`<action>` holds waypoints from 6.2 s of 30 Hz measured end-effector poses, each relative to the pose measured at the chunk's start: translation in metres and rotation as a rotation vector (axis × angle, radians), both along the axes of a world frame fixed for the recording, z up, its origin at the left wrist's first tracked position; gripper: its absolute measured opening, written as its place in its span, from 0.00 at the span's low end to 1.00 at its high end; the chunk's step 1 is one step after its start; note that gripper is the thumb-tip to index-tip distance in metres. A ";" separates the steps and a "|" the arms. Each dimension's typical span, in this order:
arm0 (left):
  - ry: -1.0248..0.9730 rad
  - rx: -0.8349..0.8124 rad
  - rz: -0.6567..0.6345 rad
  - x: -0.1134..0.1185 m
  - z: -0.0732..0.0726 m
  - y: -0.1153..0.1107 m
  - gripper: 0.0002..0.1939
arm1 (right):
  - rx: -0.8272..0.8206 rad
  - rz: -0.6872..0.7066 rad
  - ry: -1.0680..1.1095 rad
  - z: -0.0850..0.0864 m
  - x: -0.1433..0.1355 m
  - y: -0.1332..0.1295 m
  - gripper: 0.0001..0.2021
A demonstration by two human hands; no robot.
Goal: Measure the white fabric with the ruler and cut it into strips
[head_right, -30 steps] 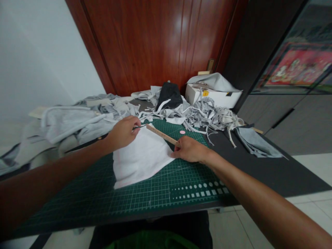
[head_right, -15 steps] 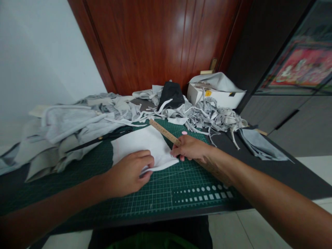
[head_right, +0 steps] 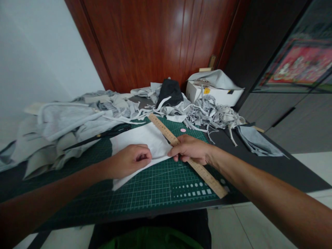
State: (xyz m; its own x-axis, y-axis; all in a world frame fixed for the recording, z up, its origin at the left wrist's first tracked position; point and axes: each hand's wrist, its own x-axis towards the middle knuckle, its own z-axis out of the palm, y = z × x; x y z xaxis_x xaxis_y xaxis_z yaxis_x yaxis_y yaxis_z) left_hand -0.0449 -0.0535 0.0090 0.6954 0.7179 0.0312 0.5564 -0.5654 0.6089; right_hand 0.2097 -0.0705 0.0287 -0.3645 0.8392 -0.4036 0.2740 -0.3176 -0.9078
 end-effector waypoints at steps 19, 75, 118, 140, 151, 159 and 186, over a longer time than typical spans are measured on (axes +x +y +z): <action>0.117 0.075 -0.101 0.007 0.004 0.006 0.12 | -0.053 -0.134 0.179 -0.013 -0.006 -0.015 0.15; 0.337 0.394 -0.062 0.046 -0.019 -0.004 0.23 | 0.048 -0.234 0.031 -0.034 -0.025 -0.089 0.36; 0.149 0.408 -0.016 0.039 -0.032 -0.014 0.53 | 0.171 -0.197 0.083 -0.018 -0.038 0.025 0.17; 0.110 0.335 0.100 0.040 -0.035 -0.011 0.66 | 0.509 -0.130 -0.289 -0.037 -0.046 0.030 0.06; 0.104 0.314 0.081 0.038 -0.032 -0.011 0.59 | 0.398 -0.195 -0.076 -0.036 -0.043 0.036 0.07; 0.073 0.263 0.116 0.038 -0.027 -0.007 0.56 | 0.422 -0.082 -0.406 -0.037 -0.034 0.035 0.17; -0.032 0.284 0.016 0.005 -0.025 0.023 0.33 | 0.672 -0.046 -0.673 -0.037 -0.039 0.027 0.14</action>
State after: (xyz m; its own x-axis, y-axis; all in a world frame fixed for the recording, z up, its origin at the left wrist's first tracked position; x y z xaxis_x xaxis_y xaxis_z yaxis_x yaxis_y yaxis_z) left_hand -0.0396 -0.0309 -0.0161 0.6791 0.6885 0.2544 0.5498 -0.7067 0.4452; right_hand 0.1709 -0.0436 -0.0080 -0.1923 0.9798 0.0555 0.8062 0.1899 -0.5603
